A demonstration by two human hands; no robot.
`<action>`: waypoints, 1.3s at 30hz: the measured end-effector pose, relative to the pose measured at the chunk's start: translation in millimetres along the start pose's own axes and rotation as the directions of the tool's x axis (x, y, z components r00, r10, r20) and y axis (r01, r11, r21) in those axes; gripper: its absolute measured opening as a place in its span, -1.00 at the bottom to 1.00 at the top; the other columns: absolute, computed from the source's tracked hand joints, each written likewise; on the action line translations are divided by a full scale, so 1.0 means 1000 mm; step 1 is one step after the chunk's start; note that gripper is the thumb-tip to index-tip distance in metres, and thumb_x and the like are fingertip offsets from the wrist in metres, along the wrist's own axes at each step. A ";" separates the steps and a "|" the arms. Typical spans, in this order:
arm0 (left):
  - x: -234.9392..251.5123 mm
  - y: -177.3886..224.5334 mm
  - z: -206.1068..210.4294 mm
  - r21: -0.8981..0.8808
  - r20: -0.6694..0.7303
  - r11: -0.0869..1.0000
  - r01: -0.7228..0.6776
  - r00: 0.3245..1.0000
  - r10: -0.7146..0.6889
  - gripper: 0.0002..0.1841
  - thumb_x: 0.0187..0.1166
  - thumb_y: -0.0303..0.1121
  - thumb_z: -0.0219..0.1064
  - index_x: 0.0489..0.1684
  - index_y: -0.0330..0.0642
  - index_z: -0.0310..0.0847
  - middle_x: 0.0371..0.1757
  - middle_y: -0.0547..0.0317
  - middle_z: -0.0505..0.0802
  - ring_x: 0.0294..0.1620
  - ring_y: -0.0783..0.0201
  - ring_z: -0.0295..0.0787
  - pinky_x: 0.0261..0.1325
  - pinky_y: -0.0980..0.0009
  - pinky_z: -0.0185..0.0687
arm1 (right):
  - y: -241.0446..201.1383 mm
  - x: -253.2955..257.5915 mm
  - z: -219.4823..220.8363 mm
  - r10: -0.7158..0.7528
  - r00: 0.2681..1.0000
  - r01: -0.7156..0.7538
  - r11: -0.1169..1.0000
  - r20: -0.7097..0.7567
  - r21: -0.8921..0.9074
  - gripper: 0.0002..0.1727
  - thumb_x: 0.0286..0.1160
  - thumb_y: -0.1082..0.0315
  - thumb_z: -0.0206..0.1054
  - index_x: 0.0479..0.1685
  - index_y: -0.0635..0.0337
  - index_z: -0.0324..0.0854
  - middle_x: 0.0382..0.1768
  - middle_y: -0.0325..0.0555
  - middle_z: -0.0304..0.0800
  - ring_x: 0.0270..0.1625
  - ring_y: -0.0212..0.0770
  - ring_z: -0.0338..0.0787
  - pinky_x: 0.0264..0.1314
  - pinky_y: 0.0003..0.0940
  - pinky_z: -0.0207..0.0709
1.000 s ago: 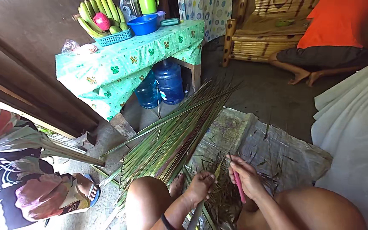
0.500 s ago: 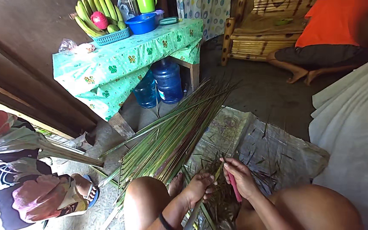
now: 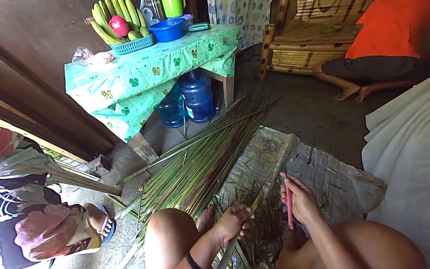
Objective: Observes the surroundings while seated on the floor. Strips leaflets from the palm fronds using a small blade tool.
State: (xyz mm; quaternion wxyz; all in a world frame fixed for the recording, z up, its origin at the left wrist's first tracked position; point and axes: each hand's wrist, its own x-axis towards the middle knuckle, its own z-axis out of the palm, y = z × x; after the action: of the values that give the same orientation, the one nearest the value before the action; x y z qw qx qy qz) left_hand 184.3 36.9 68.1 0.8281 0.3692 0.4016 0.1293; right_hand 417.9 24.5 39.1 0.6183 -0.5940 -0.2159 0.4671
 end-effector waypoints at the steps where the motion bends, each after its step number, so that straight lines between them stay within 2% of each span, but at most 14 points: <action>1: 0.001 0.001 -0.002 0.007 -0.018 1.000 -0.018 1.000 0.018 -0.75 0.92 -0.31 -0.08 -0.09 -0.17 0.49 -0.64 0.41 0.48 -0.76 0.56 0.34 -0.67 0.70 0.34 | -0.003 -0.005 -0.002 0.013 0.997 -0.011 0.999 0.079 -0.037 -0.67 0.81 0.40 0.00 0.34 0.27 0.58 -0.55 -0.25 0.63 -0.64 -0.41 0.58 -0.63 -0.57 0.47; 3: 0.002 0.004 -0.003 0.018 -0.047 0.999 -0.034 0.998 0.035 -0.75 0.92 -0.29 -0.08 -0.06 -0.17 0.49 -0.61 0.39 0.50 -0.74 0.55 0.37 -0.64 0.68 0.37 | -0.002 -0.021 0.000 0.055 0.957 -0.012 0.989 0.285 -0.150 -0.62 0.72 0.37 0.00 0.35 0.29 0.58 -0.54 -0.29 0.65 -0.63 -0.44 0.57 -0.62 -0.56 0.47; 5: 0.002 0.004 -0.002 0.014 -0.067 0.999 -0.035 0.997 0.035 -0.75 0.93 -0.29 -0.09 -0.06 -0.17 0.47 -0.61 0.38 0.50 -0.74 0.54 0.37 -0.64 0.67 0.38 | 0.004 -0.044 0.008 0.117 0.889 0.004 0.965 0.444 -0.262 -0.60 0.57 0.34 0.10 0.29 0.28 0.60 -0.53 -0.35 0.66 -0.63 -0.47 0.58 -0.62 -0.58 0.46; 7: 0.003 0.003 0.000 0.013 -0.070 0.999 -0.047 0.996 0.048 -0.76 0.92 -0.32 -0.11 -0.07 -0.16 0.46 -0.61 0.38 0.50 -0.74 0.54 0.38 -0.65 0.67 0.39 | 0.009 -0.060 0.016 0.146 0.830 0.069 0.931 0.538 -0.359 -0.67 0.48 0.34 0.23 0.16 0.25 0.63 -0.49 -0.38 0.69 -0.60 -0.52 0.57 -0.57 -0.60 0.45; 9: 0.003 0.001 0.000 0.009 -0.061 0.998 -0.060 0.996 0.060 -0.76 0.92 -0.34 -0.13 -0.06 -0.16 0.45 -0.63 0.39 0.50 -0.75 0.55 0.36 -0.66 0.68 0.35 | 0.010 -0.064 0.017 0.137 0.802 0.141 0.902 0.581 -0.408 -0.70 0.45 0.32 0.27 0.12 0.21 0.61 -0.47 -0.41 0.68 -0.58 -0.57 0.56 -0.55 -0.65 0.41; 14: 0.004 0.000 0.000 0.001 -0.038 0.998 -0.066 0.997 0.066 -0.73 0.93 -0.33 -0.16 -0.08 -0.15 0.46 -0.67 0.41 0.47 -0.78 0.57 0.31 -0.69 0.69 0.30 | 0.011 -0.058 0.012 0.083 0.780 0.257 0.860 0.620 -0.440 -0.60 0.45 0.27 0.30 0.24 0.24 0.59 -0.47 -0.42 0.68 -0.53 -0.58 0.55 -0.46 -0.63 0.42; 20: 0.005 0.000 0.003 0.003 -0.047 0.997 -0.082 0.995 0.082 -0.73 0.93 -0.35 -0.18 -0.05 -0.16 0.45 -0.67 0.42 0.42 -0.79 0.57 0.27 -0.70 0.68 0.27 | 0.019 -0.053 0.016 -0.012 0.828 0.319 0.832 0.561 -0.454 -0.48 0.51 0.27 0.29 0.42 0.37 0.55 -0.43 -0.35 0.69 -0.45 -0.55 0.59 -0.34 -0.61 0.49; 24: 0.005 0.001 0.004 0.052 -0.033 0.996 -0.074 0.997 0.076 -0.75 0.93 -0.32 -0.12 -0.14 -0.14 0.42 -0.67 0.43 0.40 -0.79 0.57 0.24 -0.70 0.69 0.23 | 0.018 -0.045 0.015 -0.053 0.875 0.278 0.869 0.482 -0.410 -0.52 0.51 0.38 0.26 0.40 0.41 0.55 -0.45 -0.35 0.69 -0.52 -0.60 0.55 -0.43 -0.68 0.42; 28: 0.003 0.003 0.007 0.079 -0.024 0.995 -0.068 0.997 0.070 -0.75 0.93 -0.32 -0.12 -0.13 -0.14 0.43 -0.68 0.44 0.40 -0.78 0.57 0.24 -0.69 0.68 0.21 | 0.018 -0.040 0.014 -0.105 0.903 0.292 0.862 0.417 -0.415 -0.57 0.58 0.42 0.23 0.38 0.43 0.58 -0.38 -0.27 0.74 -0.49 -0.60 0.56 -0.40 -0.68 0.44; 32: 0.001 0.001 0.007 0.089 0.001 0.994 -0.059 0.998 0.059 -0.76 0.92 -0.31 -0.11 -0.11 -0.14 0.44 -0.66 0.44 0.39 -0.78 0.57 0.23 -0.69 0.68 0.22 | 0.016 -0.027 0.007 -0.120 0.957 0.218 0.897 0.263 -0.384 -0.59 0.65 0.40 0.17 0.40 0.36 0.58 -0.49 -0.30 0.65 -0.60 -0.53 0.52 -0.56 -0.64 0.41; 34: 0.001 0.001 0.005 0.086 -0.003 0.994 -0.060 0.998 0.061 -0.75 0.93 -0.29 -0.11 -0.08 -0.15 0.45 -0.64 0.43 0.43 -0.76 0.57 0.27 -0.67 0.68 0.27 | 0.010 -0.028 0.004 -0.064 0.961 0.144 0.946 0.269 -0.289 -0.59 0.65 0.39 0.12 0.40 0.34 0.57 -0.56 -0.33 0.62 -0.66 -0.51 0.52 -0.65 -0.64 0.39; 36: 0.002 0.000 0.004 0.085 -0.010 0.994 -0.066 0.998 0.067 -0.74 0.93 -0.29 -0.11 -0.07 -0.16 0.46 -0.63 0.41 0.47 -0.75 0.56 0.33 -0.65 0.68 0.34 | 0.004 -0.036 0.002 0.075 0.914 0.014 0.976 0.399 -0.216 -0.57 0.63 0.34 0.05 0.38 0.30 0.56 -0.59 -0.35 0.63 -0.68 -0.49 0.54 -0.68 -0.61 0.41; 39: 0.003 -0.001 0.004 0.100 -0.004 0.992 -0.074 0.997 0.074 -0.75 0.92 -0.30 -0.09 -0.05 -0.17 0.48 -0.57 0.38 0.53 -0.69 0.53 0.41 -0.58 0.64 0.43 | 0.004 -0.046 0.006 0.246 0.776 -0.145 0.966 0.581 -0.214 -0.54 0.58 0.29 0.06 0.41 0.20 0.56 -0.59 -0.36 0.65 -0.68 -0.50 0.54 -0.66 -0.62 0.41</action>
State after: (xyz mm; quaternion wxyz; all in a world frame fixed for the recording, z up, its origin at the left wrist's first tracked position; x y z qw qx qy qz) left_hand 189.1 36.0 66.9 0.8018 0.4242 0.3966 0.1410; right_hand 390.0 -11.3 49.5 0.4167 -0.4805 -0.3743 0.6748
